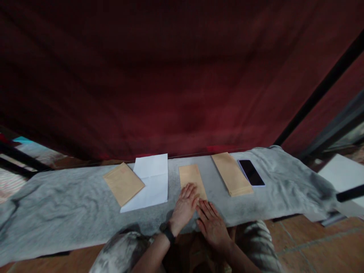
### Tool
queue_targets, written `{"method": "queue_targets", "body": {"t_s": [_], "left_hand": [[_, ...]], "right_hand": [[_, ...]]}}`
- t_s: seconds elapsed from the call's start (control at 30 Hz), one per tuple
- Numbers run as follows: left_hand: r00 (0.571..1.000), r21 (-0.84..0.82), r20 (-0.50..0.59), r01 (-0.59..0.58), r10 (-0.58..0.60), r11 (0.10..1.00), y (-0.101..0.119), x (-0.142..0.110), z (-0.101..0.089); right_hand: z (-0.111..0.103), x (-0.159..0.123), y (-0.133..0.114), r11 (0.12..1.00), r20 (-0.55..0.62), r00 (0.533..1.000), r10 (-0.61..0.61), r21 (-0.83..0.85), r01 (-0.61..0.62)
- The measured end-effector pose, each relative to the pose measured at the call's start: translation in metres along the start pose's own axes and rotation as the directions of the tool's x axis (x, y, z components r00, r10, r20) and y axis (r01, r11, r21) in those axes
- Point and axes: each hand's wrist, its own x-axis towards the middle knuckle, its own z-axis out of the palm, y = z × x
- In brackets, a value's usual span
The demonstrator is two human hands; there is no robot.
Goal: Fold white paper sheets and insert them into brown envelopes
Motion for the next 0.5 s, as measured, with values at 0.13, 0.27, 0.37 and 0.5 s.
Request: {"method": "queue_targets", "body": {"t_s": [0.13,0.27,0.37,0.5], "left_hand": [[0.996,0.134,0.082,-0.057,0.046,0.989,-0.010,0.030,0.017],[0.998,0.208,0.053,0.006,-0.017,0.978,-0.020,0.062,0.025],[0.998,0.229,0.029,0.041,-0.048,0.972,-0.027,0.081,0.029],[0.995,0.238,-0.001,0.102,-0.105,0.966,-0.033,0.097,0.033]], "right_hand": [[-0.003,0.002,0.000,1.000,-0.009,1.000,-0.005,0.012,0.005],[-0.008,0.003,-0.002,1.000,-0.021,1.000,-0.006,0.029,0.006],[-0.011,0.003,-0.003,0.999,-0.013,1.000,-0.001,0.032,0.001],[-0.011,0.003,-0.004,1.000,0.005,1.000,0.001,0.024,-0.001]]}}
